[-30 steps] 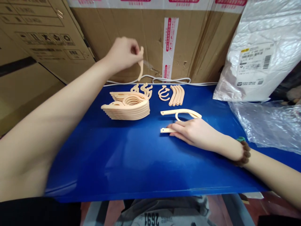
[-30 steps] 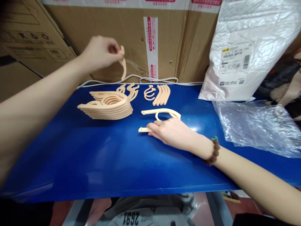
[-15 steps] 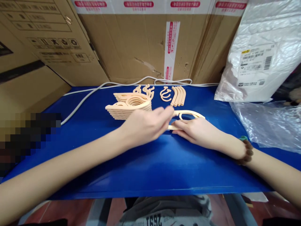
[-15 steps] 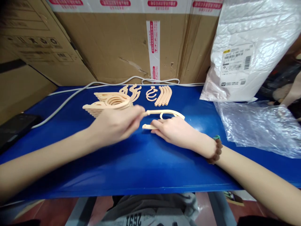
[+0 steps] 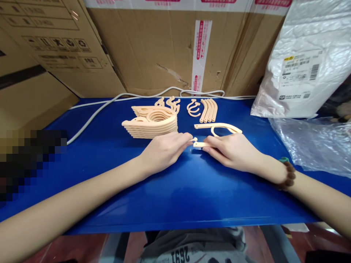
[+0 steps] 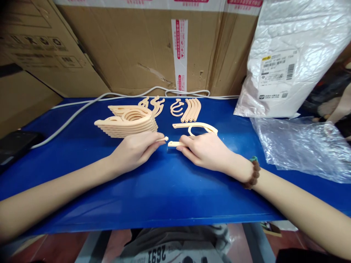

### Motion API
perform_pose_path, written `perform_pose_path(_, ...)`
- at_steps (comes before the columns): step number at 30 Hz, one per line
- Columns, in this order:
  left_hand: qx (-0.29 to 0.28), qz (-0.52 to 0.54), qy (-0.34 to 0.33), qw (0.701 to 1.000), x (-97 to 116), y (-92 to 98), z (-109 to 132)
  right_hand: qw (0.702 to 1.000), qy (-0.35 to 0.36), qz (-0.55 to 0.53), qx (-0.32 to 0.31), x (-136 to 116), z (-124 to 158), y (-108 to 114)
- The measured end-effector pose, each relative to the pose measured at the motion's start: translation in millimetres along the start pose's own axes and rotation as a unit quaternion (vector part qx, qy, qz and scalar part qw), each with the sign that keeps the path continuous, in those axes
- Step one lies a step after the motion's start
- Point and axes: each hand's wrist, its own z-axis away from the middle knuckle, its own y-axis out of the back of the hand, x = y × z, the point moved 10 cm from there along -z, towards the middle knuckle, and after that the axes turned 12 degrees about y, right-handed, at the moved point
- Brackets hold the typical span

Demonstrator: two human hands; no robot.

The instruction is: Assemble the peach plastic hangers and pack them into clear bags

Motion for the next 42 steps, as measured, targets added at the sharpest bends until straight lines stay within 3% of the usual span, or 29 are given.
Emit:
perform_pose_path(4,-0.097,0.033,0.069,0.992,-12,-14.7,-1,1.0,-0.001,0.004,0.003,-1,-1,1)
perform_pose_path(7,-0.14,0.025,0.079,0.987,-12,-21.1,0,1.0,-0.013,0.003,-0.001,1,-1,-1)
perform_pose_path(33,-0.196,-0.037,0.095,0.975,-14,-29.9,2,0.998,0.006,-0.056,0.013,-1,-4,-6)
perform_pose_path(42,-0.2,-0.073,0.097,0.972,-15,-30.9,2,0.999,0.042,-0.005,0.002,-8,-4,-6)
